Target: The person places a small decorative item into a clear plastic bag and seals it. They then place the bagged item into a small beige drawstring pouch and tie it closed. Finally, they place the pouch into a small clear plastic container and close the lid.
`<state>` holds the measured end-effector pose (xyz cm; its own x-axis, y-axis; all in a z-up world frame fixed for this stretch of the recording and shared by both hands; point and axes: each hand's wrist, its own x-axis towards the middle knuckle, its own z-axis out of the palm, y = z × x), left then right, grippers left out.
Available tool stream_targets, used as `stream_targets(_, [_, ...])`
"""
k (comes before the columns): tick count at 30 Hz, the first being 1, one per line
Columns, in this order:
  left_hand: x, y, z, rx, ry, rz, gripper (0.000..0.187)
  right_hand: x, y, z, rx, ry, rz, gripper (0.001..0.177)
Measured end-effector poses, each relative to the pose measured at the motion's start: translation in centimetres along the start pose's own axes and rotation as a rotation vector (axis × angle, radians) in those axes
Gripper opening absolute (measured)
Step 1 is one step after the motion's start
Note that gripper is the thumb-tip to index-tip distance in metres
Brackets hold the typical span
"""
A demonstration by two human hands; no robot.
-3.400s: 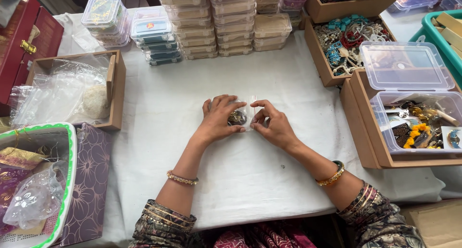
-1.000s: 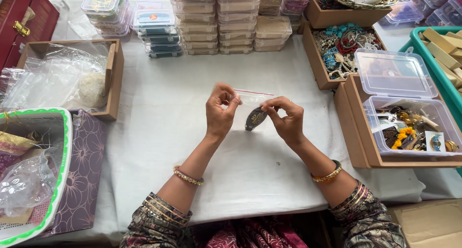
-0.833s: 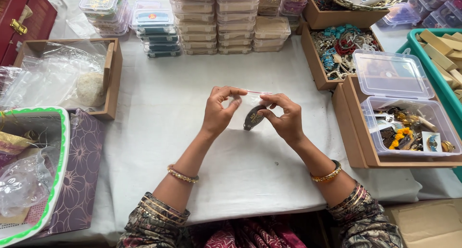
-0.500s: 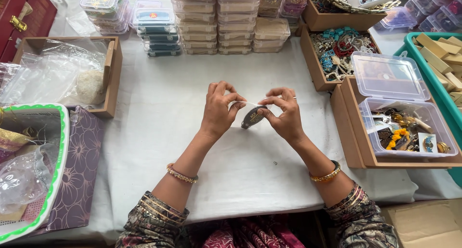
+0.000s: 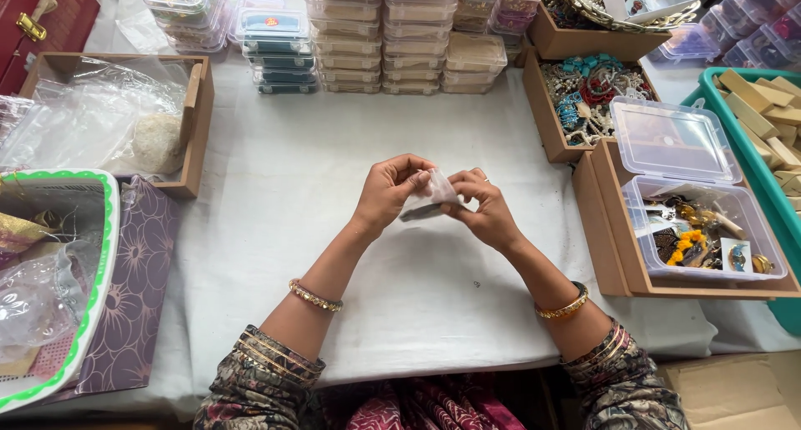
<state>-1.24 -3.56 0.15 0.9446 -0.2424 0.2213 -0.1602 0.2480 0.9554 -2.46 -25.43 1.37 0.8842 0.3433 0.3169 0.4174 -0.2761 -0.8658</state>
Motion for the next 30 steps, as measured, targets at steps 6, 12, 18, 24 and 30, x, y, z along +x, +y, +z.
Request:
stream_targets(6, [-0.4,2.0,0.2,-0.051,0.041,-0.048,0.020,-0.2,0.6,0.1,-0.036,-0.137,-0.033,0.007])
stream_targets(12, [-1.7,3.5,0.8,0.830,0.369,0.554,0.019,0.1,2.1,0.2,0.356,0.045,0.144,0.005])
stream_targets(18, [-2.4,3.6,3.2,1.025,0.083,0.709,0.041,-0.2,1.9,0.8,0.335,-0.018,0.118,0.005])
stream_targets(24, [-2.0,3.6,3.0,0.829,-0.091,0.185,0.056,-0.1,2.0,0.5,0.363,0.084,0.078,0.009])
stream_targets(30, [-1.2,2.7,1.8,0.585,-0.191,0.031,0.070,0.5,-0.4,-0.3,0.249,0.071,-0.029,0.064])
